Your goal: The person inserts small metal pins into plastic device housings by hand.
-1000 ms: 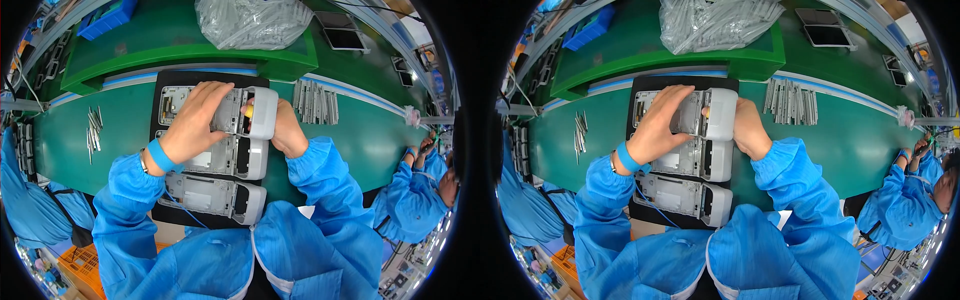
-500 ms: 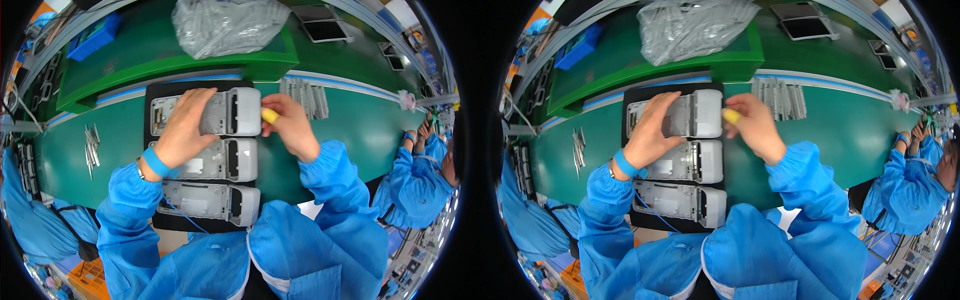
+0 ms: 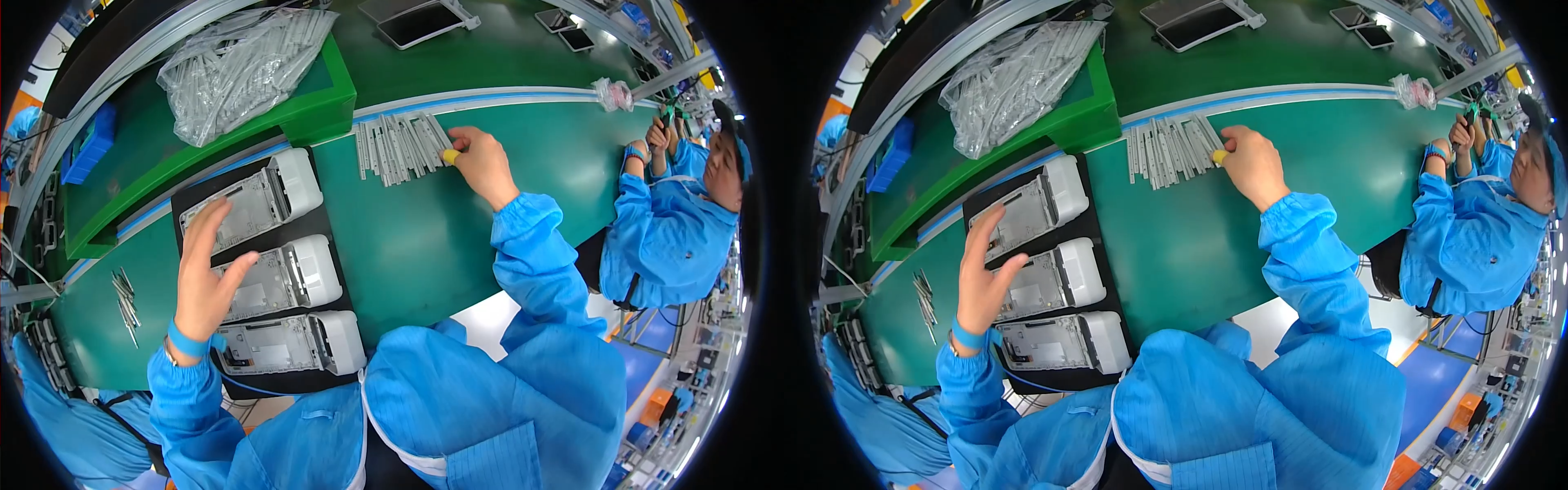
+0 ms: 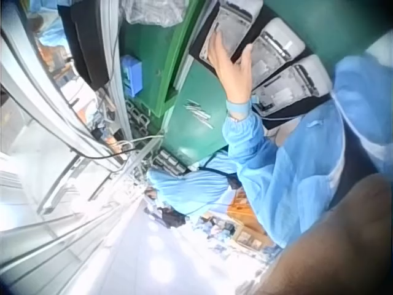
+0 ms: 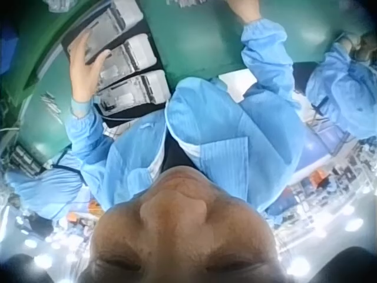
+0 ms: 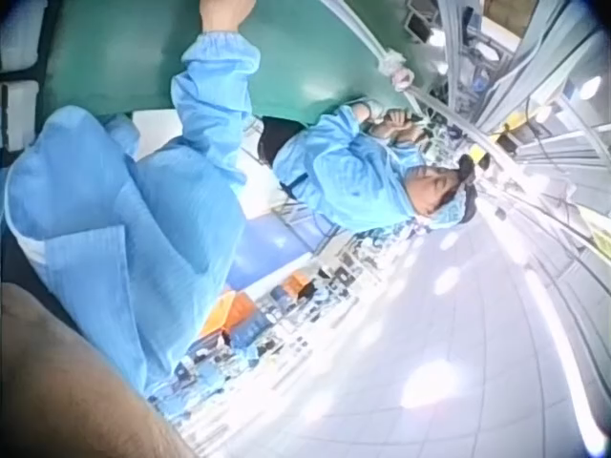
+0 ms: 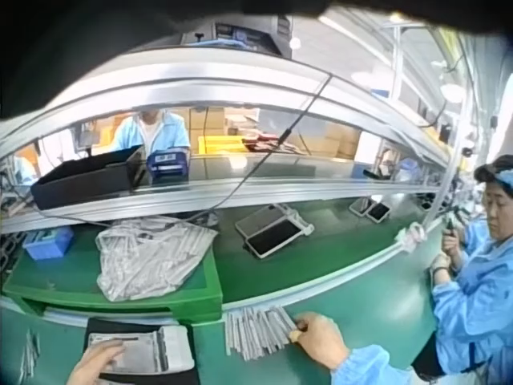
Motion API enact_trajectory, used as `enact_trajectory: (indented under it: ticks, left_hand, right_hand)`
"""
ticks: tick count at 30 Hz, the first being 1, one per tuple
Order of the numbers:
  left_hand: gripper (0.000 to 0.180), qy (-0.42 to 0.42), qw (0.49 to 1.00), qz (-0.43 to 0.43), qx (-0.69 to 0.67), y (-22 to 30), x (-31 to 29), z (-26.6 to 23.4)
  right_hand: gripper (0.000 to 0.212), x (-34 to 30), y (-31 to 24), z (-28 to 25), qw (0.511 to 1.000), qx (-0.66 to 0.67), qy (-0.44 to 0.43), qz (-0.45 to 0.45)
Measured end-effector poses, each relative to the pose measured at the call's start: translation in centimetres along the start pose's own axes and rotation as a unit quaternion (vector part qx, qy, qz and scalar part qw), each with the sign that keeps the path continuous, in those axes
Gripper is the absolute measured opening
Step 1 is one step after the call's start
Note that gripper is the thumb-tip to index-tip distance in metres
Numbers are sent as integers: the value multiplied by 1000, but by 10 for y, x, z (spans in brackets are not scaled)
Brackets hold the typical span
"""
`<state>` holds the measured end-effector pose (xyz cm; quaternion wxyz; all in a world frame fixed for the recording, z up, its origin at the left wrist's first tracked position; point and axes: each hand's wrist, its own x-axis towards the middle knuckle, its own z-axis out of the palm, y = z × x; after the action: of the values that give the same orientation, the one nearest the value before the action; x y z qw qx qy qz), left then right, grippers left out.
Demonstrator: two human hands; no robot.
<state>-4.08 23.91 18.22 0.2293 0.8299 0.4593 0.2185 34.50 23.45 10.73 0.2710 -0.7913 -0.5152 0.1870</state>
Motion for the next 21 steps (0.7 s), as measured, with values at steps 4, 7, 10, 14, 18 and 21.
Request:
enact_trajectory:
  ticks: [4, 7, 10, 14, 18, 21]
  left_hand:
    - [57, -19, 1000, -17, 4, 10, -19, -2]
    - [53, -22, 1000, -18, 0, 12, -25, -2]
    - [49, -29, 999, -26, -4, 14, -24, -3]
    - [43, -13, 1000, -15, 10, 17, -26, -2]
    - [37, 8, 973, -65, -220, 32, -29, 6]
    - [32, -7, 890, -119, -441, 64, -14, 19]
  right_hand:
    - [26, 6, 10, -1, 998, 56, -6, 9]
    - [20, 7, 16, -6, 991, 125, -24, 45]
    - [17, 5, 22, -7, 995, 96, -10, 12]
    - [16, -9, 11, -17, 989, 146, 1, -2]
    - [15, -45, -38, -31, 936, 314, -157, 7]
    - [16, -82, -80, -27, 867, 393, -307, -13]
